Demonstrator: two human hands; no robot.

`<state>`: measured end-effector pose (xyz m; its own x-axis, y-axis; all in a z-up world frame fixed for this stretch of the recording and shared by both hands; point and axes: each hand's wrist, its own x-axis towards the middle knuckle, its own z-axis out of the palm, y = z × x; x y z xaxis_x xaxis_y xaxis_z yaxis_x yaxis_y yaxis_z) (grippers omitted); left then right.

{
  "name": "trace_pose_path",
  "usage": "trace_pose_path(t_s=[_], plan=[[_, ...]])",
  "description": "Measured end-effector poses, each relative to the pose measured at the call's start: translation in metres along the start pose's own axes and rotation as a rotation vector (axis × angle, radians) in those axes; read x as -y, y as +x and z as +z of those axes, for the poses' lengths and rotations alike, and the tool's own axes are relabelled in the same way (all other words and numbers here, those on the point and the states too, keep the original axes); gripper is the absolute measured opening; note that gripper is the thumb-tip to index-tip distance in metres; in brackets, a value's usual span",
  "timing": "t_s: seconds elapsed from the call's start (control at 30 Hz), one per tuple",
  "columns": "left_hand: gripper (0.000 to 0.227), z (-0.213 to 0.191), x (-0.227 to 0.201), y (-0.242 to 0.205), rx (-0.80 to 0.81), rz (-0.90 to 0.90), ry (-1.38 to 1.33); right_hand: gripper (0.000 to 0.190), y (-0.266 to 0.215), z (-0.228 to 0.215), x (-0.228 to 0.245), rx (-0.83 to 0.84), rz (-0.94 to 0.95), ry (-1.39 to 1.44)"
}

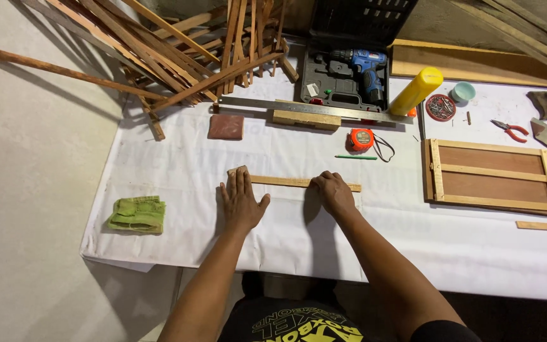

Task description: Measure and dry-fit small wood strips into a rectangular frame on a workbench.

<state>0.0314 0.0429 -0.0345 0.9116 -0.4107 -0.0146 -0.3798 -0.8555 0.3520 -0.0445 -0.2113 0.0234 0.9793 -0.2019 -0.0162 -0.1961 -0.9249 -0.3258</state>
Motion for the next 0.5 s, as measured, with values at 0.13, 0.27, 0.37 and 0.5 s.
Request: trace_pose_path(t_s=[0.13,0.27,0.37,0.5], plan=[[0.097,-0.011,0.002,-0.008,-0.055,0.064,0.011,0.022,-0.009,0.008,0.020,-0.054,0.048,0.034],[0.079,-0.004,0.022,-0.011,-0.199,-0.037,-0.100,0.025,-0.014,0.039,0.068,-0.081,0.081,0.141],[0.067,-0.013,0.036,-0.012,-0.211,-0.050,-0.097,0.030,-0.011,0.056,0.115,0.030,0.125,0.240],[0.064,-0.020,0.046,-0.003,-0.150,-0.074,-0.161,0.032,0.007,0.077,0.155,-0.017,0.139,0.292]])
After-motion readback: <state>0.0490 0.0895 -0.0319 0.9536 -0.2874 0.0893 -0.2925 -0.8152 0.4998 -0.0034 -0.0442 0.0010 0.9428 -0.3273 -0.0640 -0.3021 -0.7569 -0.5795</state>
